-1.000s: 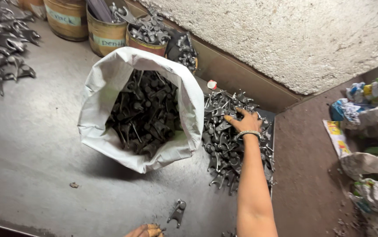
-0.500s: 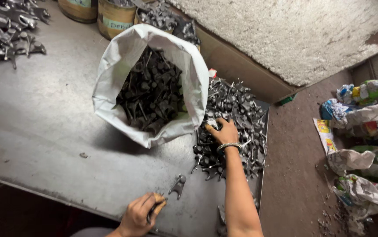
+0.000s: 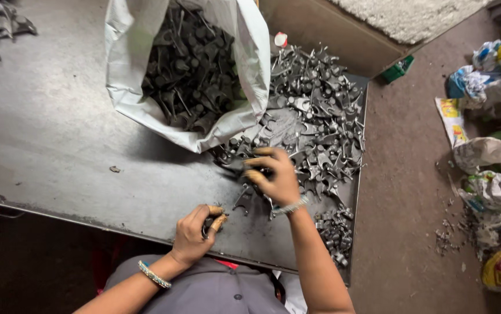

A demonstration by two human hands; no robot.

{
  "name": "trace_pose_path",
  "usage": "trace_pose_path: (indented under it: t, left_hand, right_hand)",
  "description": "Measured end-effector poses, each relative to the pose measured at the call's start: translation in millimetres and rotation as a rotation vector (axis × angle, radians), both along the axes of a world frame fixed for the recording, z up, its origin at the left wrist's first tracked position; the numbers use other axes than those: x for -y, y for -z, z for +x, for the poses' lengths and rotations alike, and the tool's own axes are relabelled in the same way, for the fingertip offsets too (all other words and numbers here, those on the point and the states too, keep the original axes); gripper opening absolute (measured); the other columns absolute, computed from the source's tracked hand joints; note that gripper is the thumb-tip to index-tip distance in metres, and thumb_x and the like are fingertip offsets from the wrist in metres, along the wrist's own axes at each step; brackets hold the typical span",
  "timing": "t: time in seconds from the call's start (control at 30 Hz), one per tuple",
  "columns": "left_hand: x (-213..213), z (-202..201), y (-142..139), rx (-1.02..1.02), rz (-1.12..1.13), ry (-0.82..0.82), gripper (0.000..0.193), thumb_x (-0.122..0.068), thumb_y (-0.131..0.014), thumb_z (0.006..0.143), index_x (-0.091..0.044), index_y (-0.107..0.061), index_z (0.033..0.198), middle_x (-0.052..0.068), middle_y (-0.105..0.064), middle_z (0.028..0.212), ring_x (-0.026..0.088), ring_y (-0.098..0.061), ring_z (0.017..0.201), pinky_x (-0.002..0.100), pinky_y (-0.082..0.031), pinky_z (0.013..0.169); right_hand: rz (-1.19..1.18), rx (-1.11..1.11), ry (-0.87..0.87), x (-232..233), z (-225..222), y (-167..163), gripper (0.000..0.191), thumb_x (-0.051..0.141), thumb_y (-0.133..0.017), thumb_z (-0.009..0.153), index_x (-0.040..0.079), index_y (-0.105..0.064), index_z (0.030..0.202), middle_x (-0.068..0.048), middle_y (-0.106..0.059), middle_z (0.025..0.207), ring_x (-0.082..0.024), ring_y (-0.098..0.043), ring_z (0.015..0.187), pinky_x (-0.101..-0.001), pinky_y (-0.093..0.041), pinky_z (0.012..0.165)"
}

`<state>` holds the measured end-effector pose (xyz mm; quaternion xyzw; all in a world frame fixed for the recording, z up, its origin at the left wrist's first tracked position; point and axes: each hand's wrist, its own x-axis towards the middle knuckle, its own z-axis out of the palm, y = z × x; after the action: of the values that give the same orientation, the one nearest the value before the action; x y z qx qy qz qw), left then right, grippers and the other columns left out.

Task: The person repeatedly picks up small metal components from a pile on a metal table, aligns them, and presses them together by hand. They place the assembled units into a white sack and continue the cycle with additional parts from the pile.

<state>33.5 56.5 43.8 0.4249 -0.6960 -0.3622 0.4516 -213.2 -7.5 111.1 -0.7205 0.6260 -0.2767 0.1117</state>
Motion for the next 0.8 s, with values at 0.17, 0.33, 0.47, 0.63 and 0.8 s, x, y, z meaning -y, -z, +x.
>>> trace_pose_path:
  t: [0.17, 0.33, 0.47, 0.63, 0.8]
  left_hand:
    - [6.1, -7.5, -6.6, -0.004, 0.113, 0.087, 0.025, -0.016, -0.079, 0.084, -0.010, -0.072, 0.107, 0.010, -0.075, 0.097, 0.029, -0.075, 0.084, 0.038, -0.059, 0.071]
    - [18.6, -28.6, -14.3, 0.058, 0.128, 0.224, 0.049, -0.020, -0.080, 0.084, -0.017, -0.066, 0.131, 0.013, -0.074, 0.102, 0.034, -0.072, 0.088, 0.043, -0.057, 0.077]
    - [29.6, -49.0, -15.8, 0.298, 0.333, 0.338, 0.082, -0.018, -0.081, 0.078, -0.023, -0.046, 0.152, 0.014, -0.072, 0.090, 0.036, -0.068, 0.084, 0.048, -0.054, 0.076]
    - [39.7, -58.1, -10.5, 0.395, 0.416, 0.405, 0.090, -0.023, -0.083, 0.077, -0.023, -0.039, 0.155, 0.014, -0.072, 0.080, 0.037, -0.068, 0.078, 0.050, -0.053, 0.072]
    - [39.5, -54.4, -3.3, 0.327, 0.407, 0.403, 0.084, -0.022, -0.082, 0.077, -0.022, -0.045, 0.153, 0.014, -0.071, 0.076, 0.036, -0.068, 0.074, 0.049, -0.053, 0.069]
  right_hand:
    - [0.027, 0.382, 0.403, -61.1, -49.9, -4.5, 0.028, 0.008, -0.075, 0.083, 0.010, -0.076, 0.111, -0.008, -0.077, 0.108, -0.020, -0.075, 0.097, -0.0311, -0.058, 0.089]
    - [0.226, 0.210, 0.487, -96.4, -22.4, 23.0, 0.041, 0.011, -0.088, 0.075, 0.007, -0.073, 0.113, -0.008, -0.079, 0.095, -0.017, -0.075, 0.081, -0.0295, -0.058, 0.073]
    - [0.244, 0.326, 0.655, -115.0, -1.9, 53.3, 0.024, 0.008, -0.079, 0.086, 0.005, -0.070, 0.108, -0.006, -0.081, 0.094, -0.014, -0.078, 0.081, -0.0274, -0.060, 0.073]
    - [0.288, 0.658, 0.603, -140.6, -10.8, 61.3, 0.032, 0.006, -0.080, 0.082, 0.005, -0.068, 0.111, -0.009, -0.078, 0.094, -0.015, -0.071, 0.079, -0.0281, -0.057, 0.070]
    - [0.159, 0.139, 0.623, -146.9, 1.9, 43.6, 0.045, 0.010, -0.090, 0.068, 0.004, -0.071, 0.108, -0.011, -0.072, 0.100, -0.025, -0.069, 0.090, -0.0369, -0.055, 0.081]
